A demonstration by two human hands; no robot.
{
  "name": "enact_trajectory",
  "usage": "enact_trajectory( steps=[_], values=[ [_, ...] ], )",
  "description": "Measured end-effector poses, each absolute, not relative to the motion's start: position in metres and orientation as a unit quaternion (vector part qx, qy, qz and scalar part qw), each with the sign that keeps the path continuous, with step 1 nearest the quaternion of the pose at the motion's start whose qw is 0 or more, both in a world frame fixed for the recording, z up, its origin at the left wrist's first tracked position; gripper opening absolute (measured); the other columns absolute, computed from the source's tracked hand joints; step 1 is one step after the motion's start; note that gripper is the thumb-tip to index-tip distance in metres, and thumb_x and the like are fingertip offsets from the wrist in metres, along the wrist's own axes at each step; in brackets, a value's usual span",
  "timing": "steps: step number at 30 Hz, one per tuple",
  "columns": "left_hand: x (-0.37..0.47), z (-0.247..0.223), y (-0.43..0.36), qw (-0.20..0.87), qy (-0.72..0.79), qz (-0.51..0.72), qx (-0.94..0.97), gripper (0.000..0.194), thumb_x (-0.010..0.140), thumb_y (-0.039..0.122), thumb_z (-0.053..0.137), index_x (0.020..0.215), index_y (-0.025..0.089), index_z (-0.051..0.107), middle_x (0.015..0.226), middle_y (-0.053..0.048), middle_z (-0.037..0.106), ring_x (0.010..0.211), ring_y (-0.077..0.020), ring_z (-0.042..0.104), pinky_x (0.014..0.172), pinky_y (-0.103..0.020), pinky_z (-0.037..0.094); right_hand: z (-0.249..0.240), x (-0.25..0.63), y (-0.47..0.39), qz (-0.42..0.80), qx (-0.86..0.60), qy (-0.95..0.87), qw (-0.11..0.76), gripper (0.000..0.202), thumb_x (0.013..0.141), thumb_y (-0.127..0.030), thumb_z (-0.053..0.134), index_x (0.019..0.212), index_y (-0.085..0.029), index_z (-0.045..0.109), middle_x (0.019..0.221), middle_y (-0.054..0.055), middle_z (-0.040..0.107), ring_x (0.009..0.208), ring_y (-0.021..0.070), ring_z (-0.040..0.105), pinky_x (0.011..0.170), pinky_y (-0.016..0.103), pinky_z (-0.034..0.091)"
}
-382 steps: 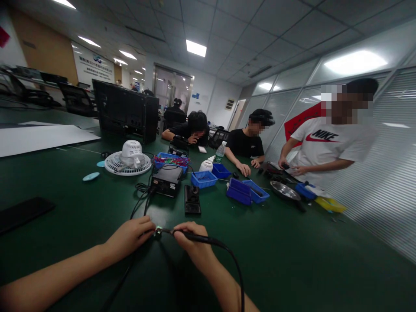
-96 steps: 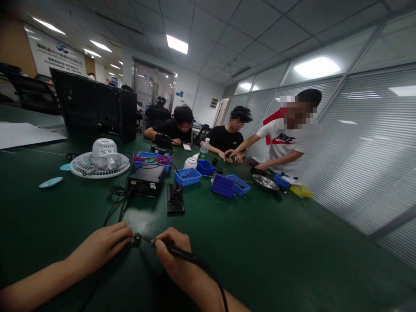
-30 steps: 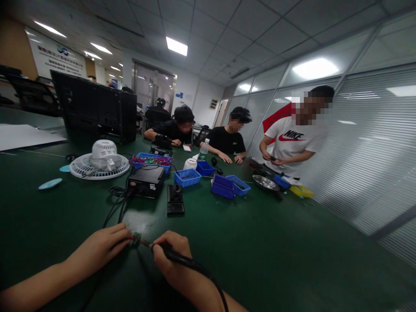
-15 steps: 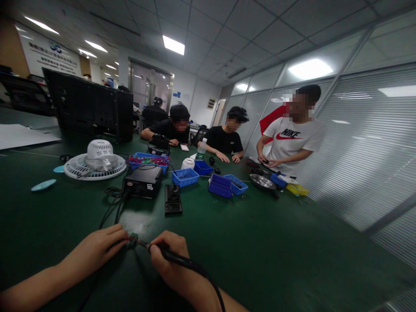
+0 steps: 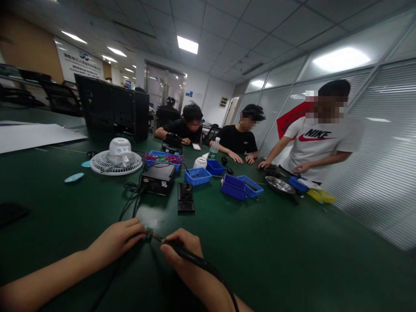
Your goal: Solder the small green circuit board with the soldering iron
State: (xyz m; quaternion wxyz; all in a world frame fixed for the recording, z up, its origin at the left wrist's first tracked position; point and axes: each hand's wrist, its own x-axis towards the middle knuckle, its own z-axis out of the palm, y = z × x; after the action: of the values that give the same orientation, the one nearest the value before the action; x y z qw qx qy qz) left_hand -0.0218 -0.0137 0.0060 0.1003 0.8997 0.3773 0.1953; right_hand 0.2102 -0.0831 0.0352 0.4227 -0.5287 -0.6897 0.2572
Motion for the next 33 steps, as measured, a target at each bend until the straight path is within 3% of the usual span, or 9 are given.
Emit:
enact_trajectory(
  steps=[8, 21, 27, 33],
  values=[
    [-0.0210, 0.0045, -0.0143, 0.101, 0.383, 0.190, 0.898, 0.019, 0.094, 0.023, 0.042, 0.087, 0.021, 0.060, 0.083, 0.000, 0.057, 0.074, -0.0138, 0.058, 0.066, -0.022, 0.043, 0.0344, 0.2094, -0.0844, 0.236, -0.526, -0.694, 0.431, 0.005, 0.072, -0.017, 0.067, 0.075, -0.019, 0.070, 0.069, 0.000, 0.067, 0.063, 0.0142, 0.060, 0.061, 0.022, 0.045],
    [-0.0190, 0.0112, -0.0172, 0.106, 0.411, 0.172, 0.889, 0.016, 0.091, 0.021, 0.044, 0.086, 0.021, 0.059, 0.085, -0.001, 0.058, 0.076, -0.0143, 0.058, 0.066, -0.022, 0.043, 0.0375, 0.2029, -0.0826, 0.357, -0.503, -0.631, 0.470, 0.007, 0.069, -0.015, 0.060, 0.072, -0.018, 0.066, 0.061, -0.002, 0.057, 0.054, 0.0111, 0.048, 0.049, 0.019, 0.038],
    [-0.0193, 0.0094, -0.0161, 0.087, 0.411, 0.161, 0.893, 0.016, 0.093, 0.021, 0.043, 0.087, 0.021, 0.059, 0.085, -0.001, 0.058, 0.077, -0.0141, 0.058, 0.067, -0.022, 0.044, 0.0415, 0.2055, -0.0869, 0.328, -0.501, -0.624, 0.501, 0.010, 0.077, -0.025, 0.058, 0.073, -0.018, 0.063, 0.063, 0.000, 0.060, 0.057, 0.0137, 0.053, 0.052, 0.021, 0.042],
    [-0.0199, 0.0079, -0.0135, 0.102, 0.398, 0.173, 0.895, 0.018, 0.093, 0.021, 0.043, 0.089, 0.021, 0.060, 0.086, -0.001, 0.058, 0.076, -0.0138, 0.058, 0.067, -0.022, 0.044, 0.0342, 0.2074, -0.0890, 0.279, -0.521, -0.658, 0.467, 0.016, 0.081, -0.028, 0.055, 0.074, -0.017, 0.063, 0.065, 0.001, 0.062, 0.059, 0.0152, 0.057, 0.056, 0.023, 0.043]
  ],
)
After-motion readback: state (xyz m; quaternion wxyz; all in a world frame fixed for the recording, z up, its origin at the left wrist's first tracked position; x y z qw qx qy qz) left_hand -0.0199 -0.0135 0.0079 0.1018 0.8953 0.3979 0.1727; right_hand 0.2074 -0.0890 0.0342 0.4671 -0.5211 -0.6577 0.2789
